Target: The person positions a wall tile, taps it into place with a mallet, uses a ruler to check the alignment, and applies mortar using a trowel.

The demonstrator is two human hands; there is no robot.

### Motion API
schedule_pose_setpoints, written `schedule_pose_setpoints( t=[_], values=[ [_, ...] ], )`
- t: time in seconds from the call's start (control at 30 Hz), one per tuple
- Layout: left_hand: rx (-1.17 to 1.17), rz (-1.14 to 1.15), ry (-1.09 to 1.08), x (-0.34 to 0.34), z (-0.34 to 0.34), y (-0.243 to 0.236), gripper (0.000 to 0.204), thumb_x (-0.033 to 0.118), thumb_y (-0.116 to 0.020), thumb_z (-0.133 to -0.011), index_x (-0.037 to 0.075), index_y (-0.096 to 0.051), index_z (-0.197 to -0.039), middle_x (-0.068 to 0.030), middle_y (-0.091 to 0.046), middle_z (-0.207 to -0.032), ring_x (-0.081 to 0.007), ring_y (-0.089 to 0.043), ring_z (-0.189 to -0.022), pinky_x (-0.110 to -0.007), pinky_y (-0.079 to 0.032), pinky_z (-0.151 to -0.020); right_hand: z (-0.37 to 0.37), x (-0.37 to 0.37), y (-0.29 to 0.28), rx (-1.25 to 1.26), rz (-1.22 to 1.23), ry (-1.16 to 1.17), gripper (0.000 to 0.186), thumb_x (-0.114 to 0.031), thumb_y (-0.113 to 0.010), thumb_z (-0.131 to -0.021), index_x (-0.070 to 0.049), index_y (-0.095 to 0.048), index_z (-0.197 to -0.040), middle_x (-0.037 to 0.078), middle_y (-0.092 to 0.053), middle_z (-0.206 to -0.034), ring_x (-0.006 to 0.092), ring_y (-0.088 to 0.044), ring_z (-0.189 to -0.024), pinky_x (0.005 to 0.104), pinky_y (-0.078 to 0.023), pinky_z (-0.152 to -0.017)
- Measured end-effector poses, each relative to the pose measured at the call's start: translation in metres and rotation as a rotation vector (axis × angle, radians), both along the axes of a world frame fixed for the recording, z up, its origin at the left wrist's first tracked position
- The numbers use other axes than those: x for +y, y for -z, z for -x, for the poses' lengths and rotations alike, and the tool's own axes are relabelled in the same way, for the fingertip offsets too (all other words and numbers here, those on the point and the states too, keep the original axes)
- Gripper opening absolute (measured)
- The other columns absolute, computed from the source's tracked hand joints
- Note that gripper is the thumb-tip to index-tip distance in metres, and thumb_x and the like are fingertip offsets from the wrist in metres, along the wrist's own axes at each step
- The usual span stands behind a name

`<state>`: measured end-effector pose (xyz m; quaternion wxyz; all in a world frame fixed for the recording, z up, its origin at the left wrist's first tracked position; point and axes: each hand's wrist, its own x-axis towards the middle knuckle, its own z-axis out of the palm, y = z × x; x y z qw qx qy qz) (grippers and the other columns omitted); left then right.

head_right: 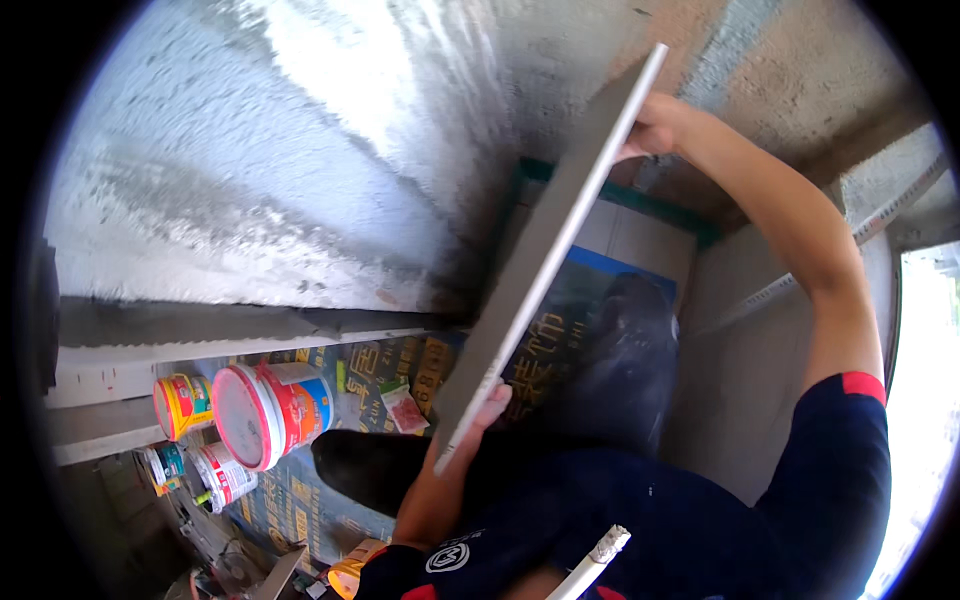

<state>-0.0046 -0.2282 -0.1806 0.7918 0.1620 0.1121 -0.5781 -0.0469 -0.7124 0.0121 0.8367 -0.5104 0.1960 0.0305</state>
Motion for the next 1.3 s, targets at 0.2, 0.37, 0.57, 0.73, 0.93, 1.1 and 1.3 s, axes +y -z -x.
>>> schedule_pose_setpoints(
  t=[0.2,0.37,0.57,0.73,0.93,1.1,1.3],
  values=[
    [0.246,-0.182,0.05,-0.007,-0.016,-0.02,0.023,0.028,-0.047,-0.09,0.006,-0.054,-0.087,-0.0019,-0.043,-0.06,-0.0099,-0.032,-0.041,-0.027,-0.026,-0.053,-0.039,-0.035,0.042,0.2,-0.061,0.004,0.046,-0.034,-0.04,-0.098,0.0,-0.047,-0.128,0.022,-0.053,-0.126,0.0373,-0.057,-0.11,0.0555,-0.053,-0.084],
    [0.324,-0.19,-0.032,0.006,-0.028,-0.012,0.025,0.024,-0.041,-0.092,0.002,-0.051,-0.084,-0.0044,-0.044,-0.058,-0.0102,-0.033,-0.04,-0.026,-0.026,-0.052,-0.055,0.002,-0.01,0.278,0.015,0.065,0.047,-0.028,-0.032,-0.101,0.003,-0.038,-0.135,0.026,-0.044,-0.133,0.0423,-0.05,-0.118,0.052,-0.05,-0.092],
    [0.355,-0.272,-0.047,-0.017,-0.022,-0.036,0.026,0.022,-0.038,-0.092,0.001,-0.048,-0.08,-0.0038,-0.042,-0.057,-0.0101,-0.032,-0.039,-0.026,-0.026,-0.051,-0.06,0.004,-0.002,0.299,0.033,0.104,0.046,-0.022,-0.031,-0.101,0.011,-0.038,-0.131,0.031,-0.043,-0.132,0.0452,-0.048,-0.118,0.0514,-0.048,-0.094],
    [0.455,-0.415,-0.152,-0.021,-0.022,-0.044,0.026,0.025,-0.041,-0.091,0.001,-0.048,-0.084,-0.0016,-0.037,-0.056,-0.0104,-0.031,-0.039,-0.025,-0.026,-0.051,-0.07,0.001,0.002,0.278,0.026,0.089,0.048,-0.03,-0.037,-0.1,0.011,-0.049,-0.122,0.03,-0.056,-0.117,0.0417,-0.059,-0.106,0.0501,-0.054,-0.084],
    [0.413,-0.493,-0.167,-0.034,-0.019,-0.062,0.025,0.025,-0.041,-0.091,0.001,-0.047,-0.084,-0.0008,-0.038,-0.054,-0.01,-0.03,-0.039,-0.025,-0.025,-0.05,-0.072,0.003,0.008,0.286,0.047,0.118,0.05,-0.031,-0.037,-0.1,0.011,-0.047,-0.125,0.031,-0.052,-0.122,0.043,-0.056,-0.109,0.05,-0.054,-0.086],
    [0.325,-0.487,-0.144,-0.034,-0.018,-0.055,0.024,0.022,-0.04,-0.092,0.001,-0.047,-0.082,-0.0009,-0.041,-0.053,-0.0098,-0.03,-0.037,-0.025,-0.025,-0.049,-0.076,0.003,0.013,0.287,0.036,0.066,0.05,-0.03,-0.036,-0.1,0.012,-0.045,-0.125,0.032,-0.051,-0.122,0.0435,-0.055,-0.111,0.0492,-0.054,-0.085],
    [0.343,-0.425,-0.16,-0.02,-0.027,-0.025,0.024,0.021,-0.04,-0.091,-0.001,-0.049,-0.084,-0.0016,-0.041,-0.053,-0.0097,-0.03,-0.037,-0.025,-0.025,-0.048,-0.083,0.001,0.025,0.284,0.044,0.099,0.05,-0.032,-0.039,-0.099,0.012,-0.05,-0.121,0.031,-0.055,-0.117,0.0424,-0.058,-0.106,0.0486,-0.055,-0.083]
  ],
)
